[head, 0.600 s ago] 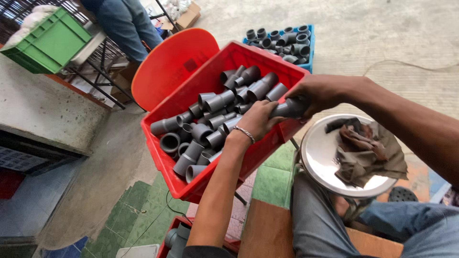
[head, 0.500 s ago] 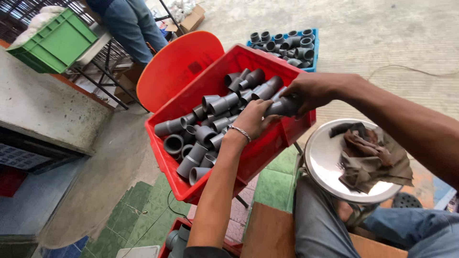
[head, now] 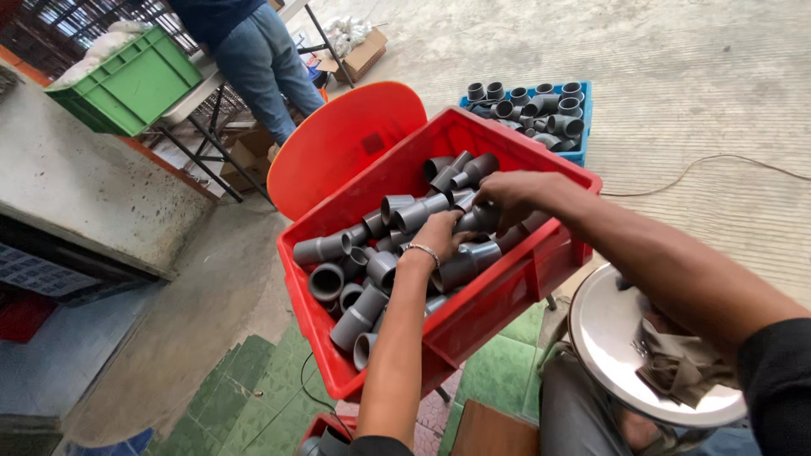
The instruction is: The person picks up gray plastic pipe fittings from a red crate and wipes them with a cloth over a white bucket. They then place the cleaned fittings into a cardboard box. The person repeats this process, handling the fittings one at a time.
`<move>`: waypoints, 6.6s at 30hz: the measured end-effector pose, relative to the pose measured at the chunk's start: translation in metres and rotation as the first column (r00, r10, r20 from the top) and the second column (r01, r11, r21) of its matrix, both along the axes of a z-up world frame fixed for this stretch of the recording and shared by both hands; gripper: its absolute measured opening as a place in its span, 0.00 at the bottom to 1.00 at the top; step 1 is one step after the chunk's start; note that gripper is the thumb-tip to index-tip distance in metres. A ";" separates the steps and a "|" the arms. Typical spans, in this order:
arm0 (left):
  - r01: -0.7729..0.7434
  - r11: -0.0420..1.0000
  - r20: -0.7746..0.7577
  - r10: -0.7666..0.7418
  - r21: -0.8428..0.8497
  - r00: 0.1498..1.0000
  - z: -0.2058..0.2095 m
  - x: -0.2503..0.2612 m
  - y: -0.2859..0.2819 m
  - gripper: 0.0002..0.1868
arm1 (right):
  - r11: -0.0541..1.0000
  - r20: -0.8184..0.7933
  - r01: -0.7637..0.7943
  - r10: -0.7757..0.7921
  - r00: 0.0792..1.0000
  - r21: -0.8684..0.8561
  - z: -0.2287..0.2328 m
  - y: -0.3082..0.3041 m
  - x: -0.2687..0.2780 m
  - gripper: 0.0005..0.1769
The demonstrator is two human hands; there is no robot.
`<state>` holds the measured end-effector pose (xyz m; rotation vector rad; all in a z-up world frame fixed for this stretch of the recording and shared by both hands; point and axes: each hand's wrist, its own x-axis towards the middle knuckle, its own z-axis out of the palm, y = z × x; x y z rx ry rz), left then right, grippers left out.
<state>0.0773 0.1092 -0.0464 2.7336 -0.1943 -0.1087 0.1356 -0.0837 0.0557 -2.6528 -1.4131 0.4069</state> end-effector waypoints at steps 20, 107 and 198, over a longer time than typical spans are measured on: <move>-0.214 0.957 -0.298 0.265 0.195 0.917 -0.003 -0.004 0.089 0.27 | 0.988 0.039 -0.147 0.149 0.988 -0.051 -0.101 0.137 0.036 0.30; 0.970 -0.203 -0.295 -0.943 0.135 -0.156 -0.415 -0.576 -0.810 0.25 | -0.158 -0.081 0.982 -0.985 -0.150 0.103 -0.341 -0.647 -0.765 0.10; -0.064 0.998 0.050 0.063 0.027 0.997 -0.177 -0.120 -0.313 0.33 | 0.372 -0.334 0.635 -0.613 0.716 0.677 -0.304 -0.334 -0.200 0.22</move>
